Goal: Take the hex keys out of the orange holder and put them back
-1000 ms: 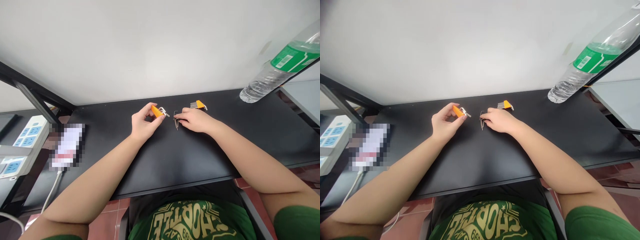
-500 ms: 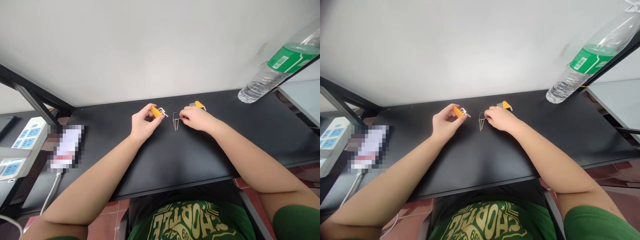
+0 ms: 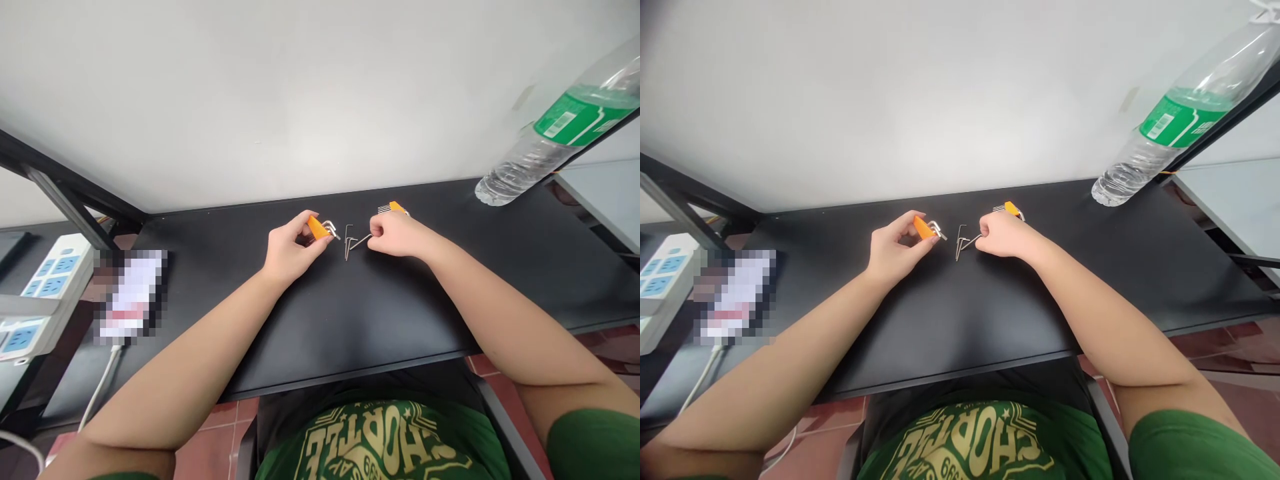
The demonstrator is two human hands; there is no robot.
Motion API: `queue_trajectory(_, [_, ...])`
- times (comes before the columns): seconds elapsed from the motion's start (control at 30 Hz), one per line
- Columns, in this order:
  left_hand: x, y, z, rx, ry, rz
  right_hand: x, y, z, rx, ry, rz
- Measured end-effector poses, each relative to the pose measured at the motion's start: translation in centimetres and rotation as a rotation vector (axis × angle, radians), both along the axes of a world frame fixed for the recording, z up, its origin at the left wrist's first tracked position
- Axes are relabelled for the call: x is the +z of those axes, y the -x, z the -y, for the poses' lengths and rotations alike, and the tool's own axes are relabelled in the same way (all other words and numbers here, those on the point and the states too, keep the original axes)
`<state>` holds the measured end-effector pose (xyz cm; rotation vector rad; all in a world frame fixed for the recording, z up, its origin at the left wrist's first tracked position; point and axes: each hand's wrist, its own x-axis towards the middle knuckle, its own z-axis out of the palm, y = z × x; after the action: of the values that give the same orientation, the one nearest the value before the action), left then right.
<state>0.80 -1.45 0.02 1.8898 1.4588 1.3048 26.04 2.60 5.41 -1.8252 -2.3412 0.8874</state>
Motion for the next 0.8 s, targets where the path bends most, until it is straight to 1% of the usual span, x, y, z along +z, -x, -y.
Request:
queue_trajectory(0.1, [-0.2, -0.1, 0.1, -0.036, -0.028, -0.046, -0.1, 0.1, 0.2, -0.018, 0.048, -0.236])
queue_trajectory(0.13, [-0.2, -0.1, 0.2, -0.044, -0.032, -0.057, -0.3, 0.1, 0.2, -0.015, 0.037, -0.297])
queue_trajectory(0.2, [-0.2, -0.1, 0.2, -0.046, -0.033, -0.073, -0.7, 0.0, 0.1, 0.0, -0.052, -0.34])
queue_trajectory(0.27, [-0.2, -0.1, 0.2, -0.035, -0.031, -0.077, -1.3, 0.0, -0.1, 0.061, -0.175, -0.285])
queue_trajectory(0.33, [-0.2, -0.1, 0.2, -0.034, -0.028, -0.071, -1.8, -0.1, -0.2, 0.188, -0.256, -0.21])
queue_trajectory(0.4, [-0.2, 0.0, 0.1, -0.045, -0.024, -0.068, -2.2, 0.0, -0.2, 0.319, -0.28, -0.161])
queue_trajectory(0.47, [-0.2, 0.0, 0.1, -0.05, -0.023, -0.074, -2.4, 0.0, 0.0, 0.398, -0.292, -0.124])
queue_trajectory(0.63, [-0.3, 0.0, 0.1, -0.051, -0.025, -0.077, -2.4, 0.0, 0.1, 0.472, -0.324, -0.037])
queue_trajectory(0.8, [-0.4, 0.0, 0.1, -0.061, -0.029, -0.078, -0.8, 0.5, 1.0, 0.55, -0.341, 0.143])
